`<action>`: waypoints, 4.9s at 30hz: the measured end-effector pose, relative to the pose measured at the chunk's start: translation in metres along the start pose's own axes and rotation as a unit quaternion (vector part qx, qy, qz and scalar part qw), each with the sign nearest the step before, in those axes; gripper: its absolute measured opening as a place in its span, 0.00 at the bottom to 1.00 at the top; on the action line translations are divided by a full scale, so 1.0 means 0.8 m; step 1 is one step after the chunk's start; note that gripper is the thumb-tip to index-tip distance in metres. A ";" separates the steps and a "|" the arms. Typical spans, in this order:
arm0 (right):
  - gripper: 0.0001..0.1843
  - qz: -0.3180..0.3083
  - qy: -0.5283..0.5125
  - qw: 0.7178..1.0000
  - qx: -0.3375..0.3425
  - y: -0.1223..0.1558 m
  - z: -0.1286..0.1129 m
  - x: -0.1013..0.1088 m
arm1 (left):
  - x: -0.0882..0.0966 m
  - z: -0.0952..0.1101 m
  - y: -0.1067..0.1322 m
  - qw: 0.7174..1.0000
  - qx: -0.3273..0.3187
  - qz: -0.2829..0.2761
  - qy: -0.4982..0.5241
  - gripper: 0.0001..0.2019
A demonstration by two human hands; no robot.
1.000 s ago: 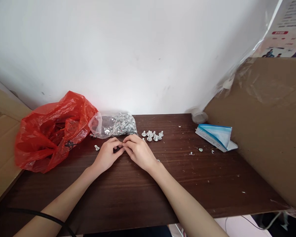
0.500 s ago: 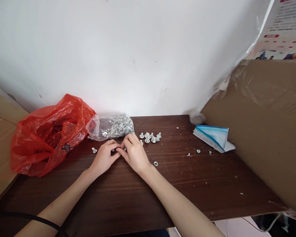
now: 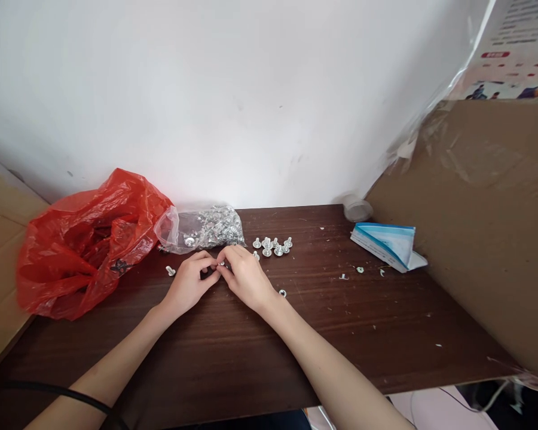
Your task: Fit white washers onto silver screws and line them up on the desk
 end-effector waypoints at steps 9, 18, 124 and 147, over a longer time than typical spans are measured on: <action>0.03 0.003 -0.027 0.998 -0.057 0.000 0.002 0.000 | 0.001 0.003 0.000 1.000 0.009 -0.007 0.004 0.05; 0.09 0.041 0.032 0.999 -0.013 0.005 -0.004 -0.001 | 0.000 0.000 -0.001 1.000 0.002 -0.002 0.011 0.06; 0.24 -0.124 -0.224 0.928 -0.269 0.001 0.005 0.018 | 0.000 0.002 -0.003 1.000 0.014 -0.004 -0.002 0.07; 0.29 -0.129 -0.243 0.919 -0.281 0.000 0.010 0.030 | 0.000 0.000 0.000 1.000 0.007 -0.001 0.008 0.05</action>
Point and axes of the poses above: each hand's wrist, its own y-axis away from the middle knuckle, its own x-axis out of the back of the hand, z = x × y, the point moved 1 cm from there along -y, towards the middle knuckle, and after that the axes turned 7 degrees about y, right-handed, at the moved point
